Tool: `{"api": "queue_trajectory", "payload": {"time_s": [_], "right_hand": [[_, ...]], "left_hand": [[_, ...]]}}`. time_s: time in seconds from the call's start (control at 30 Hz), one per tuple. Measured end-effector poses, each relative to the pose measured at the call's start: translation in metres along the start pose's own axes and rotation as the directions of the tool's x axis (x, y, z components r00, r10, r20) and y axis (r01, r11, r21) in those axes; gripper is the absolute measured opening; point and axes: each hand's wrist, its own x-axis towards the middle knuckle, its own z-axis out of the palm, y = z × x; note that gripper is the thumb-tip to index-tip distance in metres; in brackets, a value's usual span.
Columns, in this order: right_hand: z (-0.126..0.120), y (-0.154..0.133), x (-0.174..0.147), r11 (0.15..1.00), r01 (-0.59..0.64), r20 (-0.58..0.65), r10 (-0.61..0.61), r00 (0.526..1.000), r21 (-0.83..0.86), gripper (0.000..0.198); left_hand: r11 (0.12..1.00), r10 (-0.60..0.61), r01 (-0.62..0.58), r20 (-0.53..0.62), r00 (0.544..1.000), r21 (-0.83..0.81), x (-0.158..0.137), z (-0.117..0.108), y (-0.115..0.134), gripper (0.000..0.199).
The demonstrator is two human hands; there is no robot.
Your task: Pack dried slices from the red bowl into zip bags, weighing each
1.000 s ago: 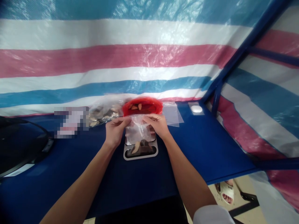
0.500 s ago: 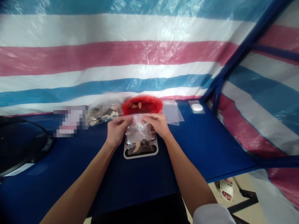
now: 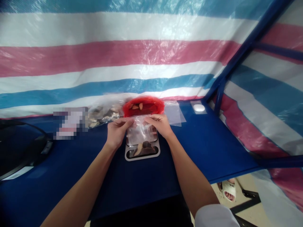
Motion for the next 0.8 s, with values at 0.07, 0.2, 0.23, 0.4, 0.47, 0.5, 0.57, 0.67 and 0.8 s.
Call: {"api": "queue_trajectory", "payload": {"time_s": [0.07,0.2,0.23,0.4,0.47,0.5,0.57,0.67,0.8], "right_hand": [[-0.0009,-0.0007,0.0,0.999,-0.023,-0.007,0.023,1.0,0.04,0.031],[-0.0021,0.0,0.0009,0.997,-0.012,-0.022,0.014,1.0,0.075,0.032],[-0.0025,0.0005,0.0012,0.998,0.002,-0.027,0.0,1.0,0.068,0.032],[-0.0051,0.0031,0.0027,0.997,0.045,-0.052,-0.042,0.998,0.063,0.028],[-0.0062,0.0038,0.0031,0.997,0.053,-0.055,-0.049,0.997,0.062,0.028],[-0.0065,0.0041,0.0033,0.997,0.057,-0.054,-0.054,0.997,0.058,0.028],[-0.0065,0.0048,0.0035,0.997,0.059,-0.052,-0.056,0.997,0.052,0.028],[-0.0049,0.0049,0.0032,0.998,0.032,-0.049,-0.029,0.998,0.058,0.032],[-0.0007,0.0022,0.002,0.999,0.014,-0.053,-0.012,0.998,0.049,0.036]], "left_hand": [[1.0,-0.009,0.009,-0.022,1.0,0.004,0.0006,-0.0004,0.0002,0.022],[0.999,-0.034,0.034,-0.019,0.999,-0.017,0.0022,-0.0023,-0.0002,0.023],[0.999,-0.039,0.038,-0.01,0.999,-0.025,0.0026,-0.0029,-0.0003,0.023],[0.994,-0.095,0.094,-0.02,0.995,-0.064,0.0046,-0.0054,0.0004,0.026],[0.992,-0.101,0.098,-0.035,0.994,-0.078,0.0052,-0.0055,0.001,0.027],[0.993,-0.096,0.092,-0.039,0.995,-0.078,0.0054,-0.0055,0.0012,0.028],[0.995,-0.08,0.078,-0.043,0.996,-0.062,0.0053,-0.0052,0.0014,0.027],[0.998,-0.046,0.044,-0.054,0.997,-0.038,0.0044,-0.0047,0.0012,0.026],[1.0,0.016,-0.017,-0.059,0.998,-0.018,0.003,-0.004,0.0013,0.024]]}}
